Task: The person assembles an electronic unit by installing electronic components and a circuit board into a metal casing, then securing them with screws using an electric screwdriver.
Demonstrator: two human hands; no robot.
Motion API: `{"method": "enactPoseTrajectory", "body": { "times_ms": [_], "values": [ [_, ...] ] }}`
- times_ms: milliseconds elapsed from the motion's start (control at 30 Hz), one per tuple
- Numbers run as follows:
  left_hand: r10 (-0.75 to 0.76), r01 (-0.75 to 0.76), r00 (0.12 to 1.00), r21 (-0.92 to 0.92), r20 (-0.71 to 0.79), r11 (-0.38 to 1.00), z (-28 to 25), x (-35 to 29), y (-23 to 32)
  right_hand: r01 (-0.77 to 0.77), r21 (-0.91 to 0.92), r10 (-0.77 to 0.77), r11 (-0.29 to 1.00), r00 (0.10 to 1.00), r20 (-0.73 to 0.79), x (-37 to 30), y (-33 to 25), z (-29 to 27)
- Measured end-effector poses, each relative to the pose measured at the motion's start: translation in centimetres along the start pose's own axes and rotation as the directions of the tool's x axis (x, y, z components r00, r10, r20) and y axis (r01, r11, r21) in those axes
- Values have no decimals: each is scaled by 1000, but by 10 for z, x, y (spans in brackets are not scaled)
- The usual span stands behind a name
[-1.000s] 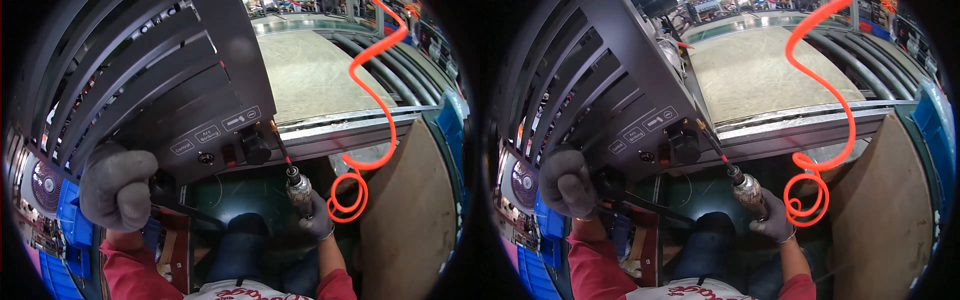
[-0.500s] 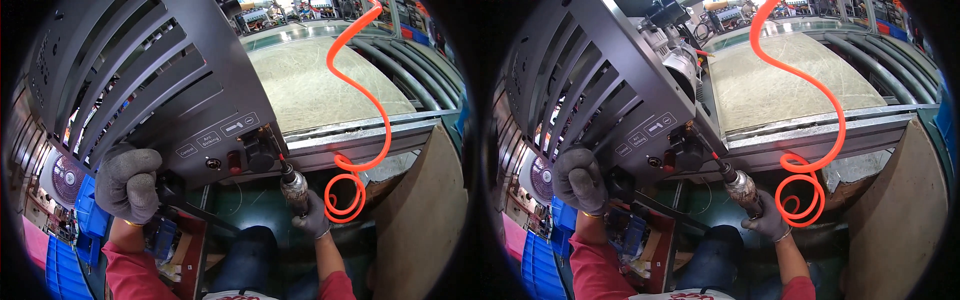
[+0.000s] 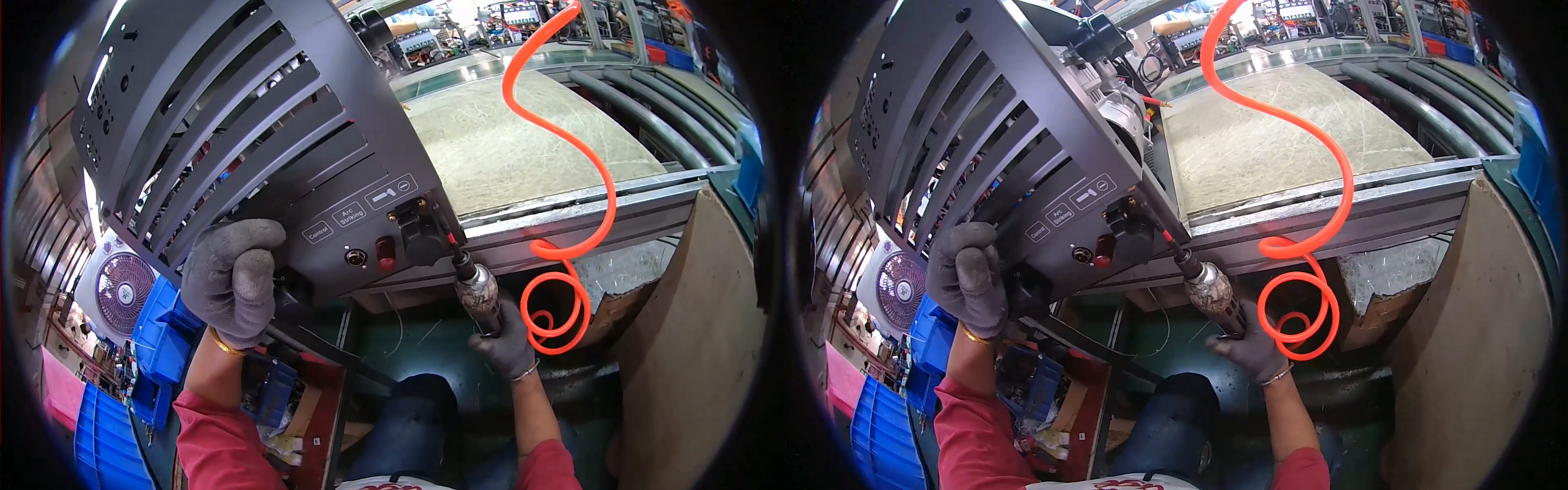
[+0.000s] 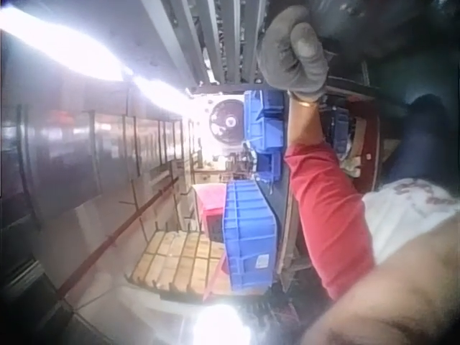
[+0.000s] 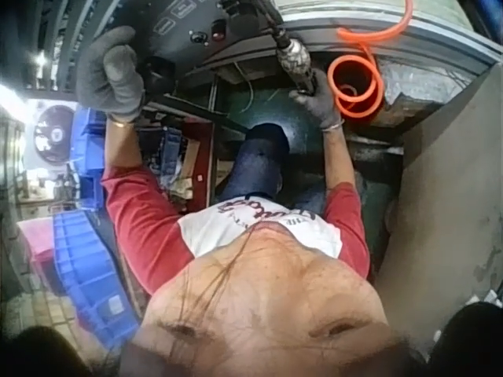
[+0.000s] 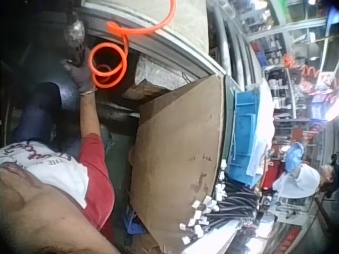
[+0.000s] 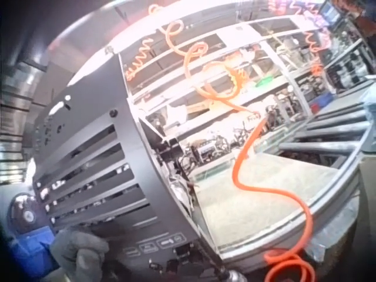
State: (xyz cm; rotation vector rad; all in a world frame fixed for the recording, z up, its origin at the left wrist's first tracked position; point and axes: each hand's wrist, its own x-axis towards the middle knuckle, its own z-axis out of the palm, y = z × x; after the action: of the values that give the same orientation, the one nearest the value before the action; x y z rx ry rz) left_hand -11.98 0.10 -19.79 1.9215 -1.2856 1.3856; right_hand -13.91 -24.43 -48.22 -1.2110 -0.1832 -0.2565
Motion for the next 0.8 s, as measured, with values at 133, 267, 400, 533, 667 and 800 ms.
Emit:
{"method": "enactPoseTrajectory", "body": {
  "times_ms": [133,267,400,533,667,800],
  "values": [
    [-249,255,967,-183,53,950,-1,-4,32,57,-156,-63,986,997,-36,-1,7,-7],
    [-437,895,191,-338,879,-289,-5,-44,68,123,-171,-142,977,984,-103,-12,19,-12],
    [-295,898,22,-149,955,-414,13,-132,59,322,-161,-308,933,945,108,-21,5,2],
    [-456,888,34,-235,890,-394,1,-123,55,254,-354,-132,900,934,333,-32,-1,14],
    [-628,937,68,-266,776,-228,-23,-106,59,214,-277,-73,937,893,443,-38,8,31],
    [-725,825,78,-453,684,-338,-43,-116,55,128,-266,18,955,874,485,-39,4,40]
  ]
}}
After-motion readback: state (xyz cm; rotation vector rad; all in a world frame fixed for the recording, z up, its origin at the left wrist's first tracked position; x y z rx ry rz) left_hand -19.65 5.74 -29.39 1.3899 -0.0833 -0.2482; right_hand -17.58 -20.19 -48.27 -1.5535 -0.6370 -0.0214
